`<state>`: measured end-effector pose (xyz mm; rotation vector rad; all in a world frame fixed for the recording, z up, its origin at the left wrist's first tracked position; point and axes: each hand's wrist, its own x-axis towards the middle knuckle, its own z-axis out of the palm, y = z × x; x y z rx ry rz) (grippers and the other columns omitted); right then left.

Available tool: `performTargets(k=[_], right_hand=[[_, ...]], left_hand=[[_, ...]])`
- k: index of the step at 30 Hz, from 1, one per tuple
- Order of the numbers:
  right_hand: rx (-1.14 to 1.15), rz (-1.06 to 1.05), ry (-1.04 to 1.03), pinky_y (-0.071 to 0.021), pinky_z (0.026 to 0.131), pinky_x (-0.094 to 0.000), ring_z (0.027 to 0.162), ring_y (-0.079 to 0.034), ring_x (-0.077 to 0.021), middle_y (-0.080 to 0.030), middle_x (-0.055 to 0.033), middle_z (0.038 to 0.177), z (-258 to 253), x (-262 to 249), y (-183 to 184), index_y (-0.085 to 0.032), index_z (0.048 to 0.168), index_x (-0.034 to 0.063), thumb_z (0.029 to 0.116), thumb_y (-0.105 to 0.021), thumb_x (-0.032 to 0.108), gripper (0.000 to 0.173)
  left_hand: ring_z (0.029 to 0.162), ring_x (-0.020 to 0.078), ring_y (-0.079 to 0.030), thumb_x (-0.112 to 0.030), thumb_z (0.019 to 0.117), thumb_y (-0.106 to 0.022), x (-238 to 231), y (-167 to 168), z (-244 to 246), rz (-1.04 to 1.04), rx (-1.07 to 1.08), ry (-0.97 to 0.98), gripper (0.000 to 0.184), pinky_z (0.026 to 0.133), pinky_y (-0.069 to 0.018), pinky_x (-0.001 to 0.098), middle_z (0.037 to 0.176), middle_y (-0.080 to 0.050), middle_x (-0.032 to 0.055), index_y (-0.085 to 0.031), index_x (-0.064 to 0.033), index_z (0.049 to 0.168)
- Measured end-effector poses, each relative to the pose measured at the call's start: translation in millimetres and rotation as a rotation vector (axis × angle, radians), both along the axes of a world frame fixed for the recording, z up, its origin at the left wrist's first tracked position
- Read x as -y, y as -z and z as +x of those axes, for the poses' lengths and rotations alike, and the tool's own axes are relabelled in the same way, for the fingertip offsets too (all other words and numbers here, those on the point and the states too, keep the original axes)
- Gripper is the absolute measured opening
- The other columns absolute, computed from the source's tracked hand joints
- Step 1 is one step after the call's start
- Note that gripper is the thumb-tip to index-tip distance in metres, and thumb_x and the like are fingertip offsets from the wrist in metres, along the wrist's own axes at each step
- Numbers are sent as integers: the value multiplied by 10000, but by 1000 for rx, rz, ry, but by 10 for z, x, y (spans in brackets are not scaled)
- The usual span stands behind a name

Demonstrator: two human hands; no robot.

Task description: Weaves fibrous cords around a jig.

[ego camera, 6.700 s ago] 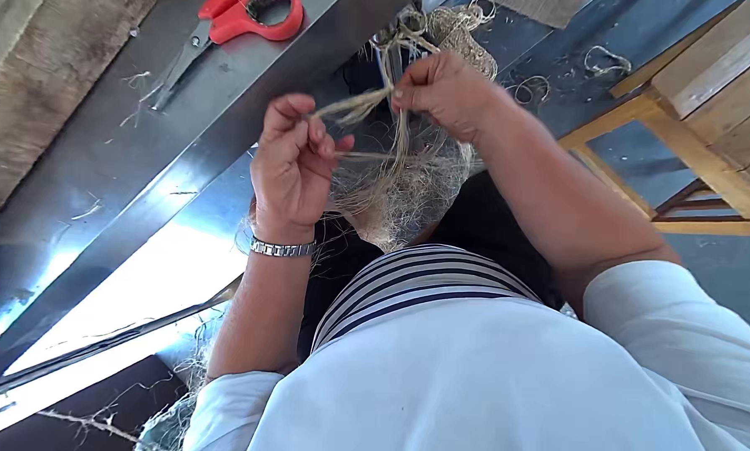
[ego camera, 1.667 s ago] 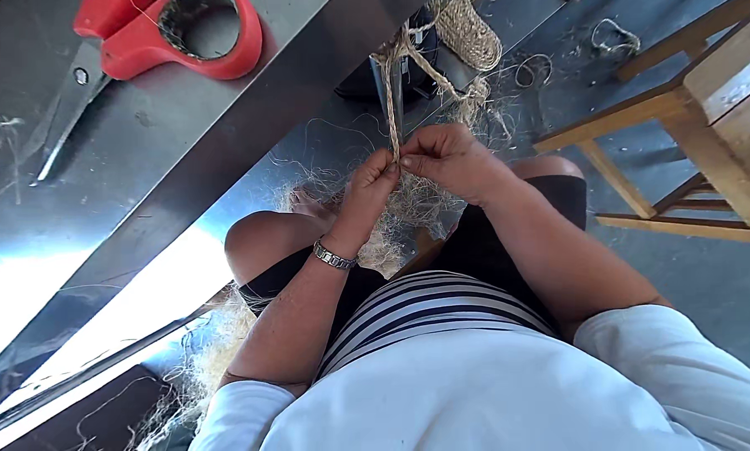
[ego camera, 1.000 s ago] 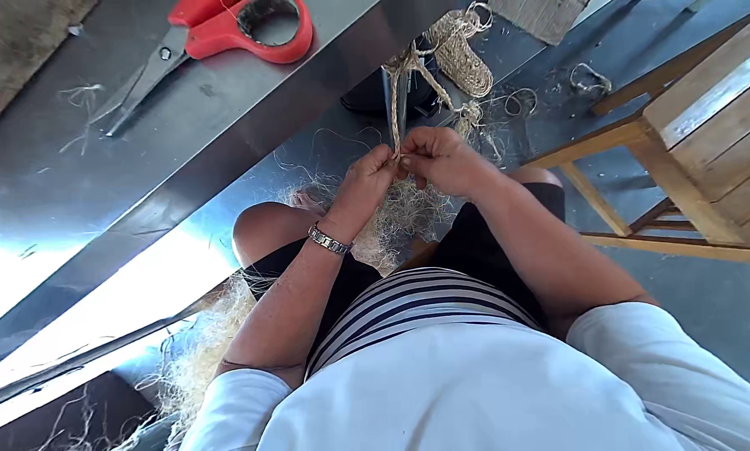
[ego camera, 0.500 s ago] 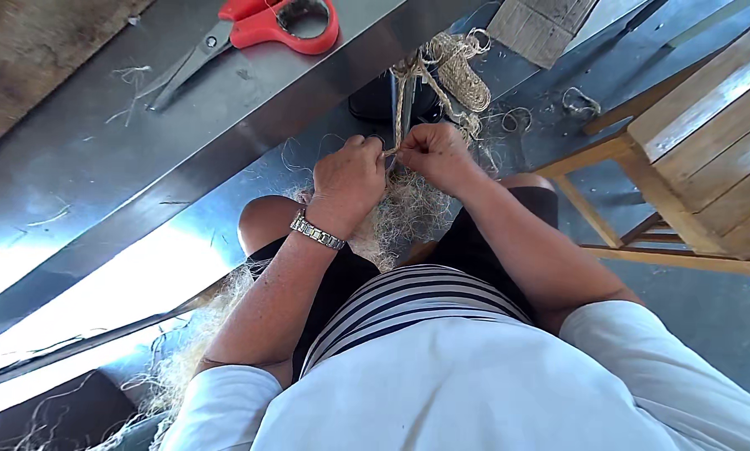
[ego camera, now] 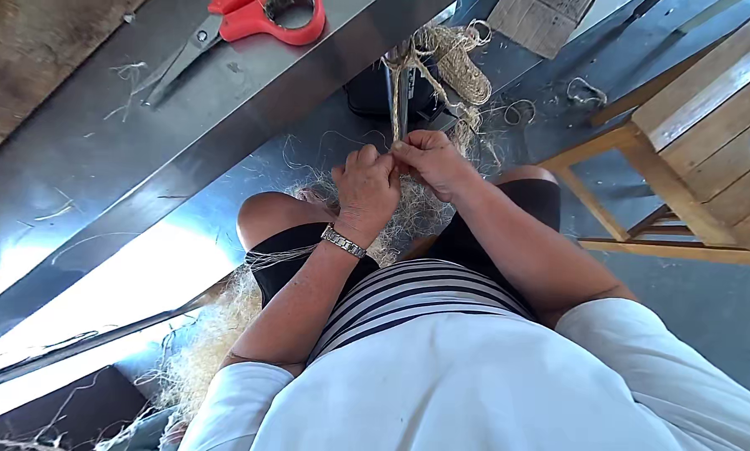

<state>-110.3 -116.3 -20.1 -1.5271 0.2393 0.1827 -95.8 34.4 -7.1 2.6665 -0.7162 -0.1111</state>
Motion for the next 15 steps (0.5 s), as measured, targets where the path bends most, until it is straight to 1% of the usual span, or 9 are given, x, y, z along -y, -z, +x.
performTargets(k=[2,5,6,8,9,10,12,13,15], right_hand=[[-18,35,9,-415,546,-164,582,-506,-1,-595,35,737,-10,-7,35,-623,924,49,1023,-611,127,126],[-33,47,12,-405,526,-154,563,-495,5,-586,37,721,-16,16,33,-590,875,64,1004,-617,68,131],[-41,60,2,-386,510,-151,553,-487,9,-598,36,723,-18,31,31,-589,872,69,1007,-612,67,138],[-52,90,-31,-327,465,-146,513,-432,12,-590,36,709,-18,70,36,-583,861,78,1017,-599,74,157],[-55,97,-55,-309,455,-146,501,-405,11,-557,47,693,-18,95,35,-573,851,89,1022,-589,75,172],[-59,104,-77,-301,449,-144,494,-394,13,-543,56,682,-18,124,29,-568,843,98,1028,-578,77,187],[-70,111,-107,-291,436,-138,480,-384,19,-547,63,672,-26,200,9,-568,827,106,1035,-566,77,210],[-69,99,-122,-282,429,-135,473,-374,23,-547,66,672,-31,256,4,-571,827,108,1036,-562,74,212],[-51,43,-144,-301,442,-131,486,-391,32,-561,80,682,-53,399,3,-577,828,119,1031,-560,70,210]], left_hand=[[1107,380,-602,-238,1019,-512,10,17,-7,36,34,28,297,892,-404,609,1060,-657,172,-762,-79,1039],[1125,347,-612,-237,1042,-503,-38,5,61,-59,-180,61,316,954,-381,630,1107,-675,161,-767,-67,1075],[1118,310,-617,-217,1043,-507,-77,12,116,-152,-310,52,312,962,-406,596,1115,-676,154,-761,-38,1069],[1008,154,-597,-149,1047,-493,-168,9,207,-426,-602,-30,270,933,-462,403,1048,-658,78,-720,-2,1042],[880,82,-582,-126,1056,-460,-217,-25,226,-570,-712,-84,264,863,-474,312,927,-640,15,-698,-19,1018],[753,43,-566,-122,1065,-423,-284,-64,253,-686,-798,-120,270,785,-501,258,800,-592,-45,-670,-60,977],[596,28,-513,-138,1075,-375,-471,-165,314,-817,-911,-121,285,673,-527,236,664,-497,-102,-627,-127,942],[540,6,-466,-146,1081,-362,-584,-213,342,-823,-914,-85,284,594,-496,191,633,-458,-121,-615,-146,951],[474,-40,-364,-134,1079,-367,-817,-293,384,-731,-802,-14,254,462,-341,116,612,-410,-139,-606,-136,991]])
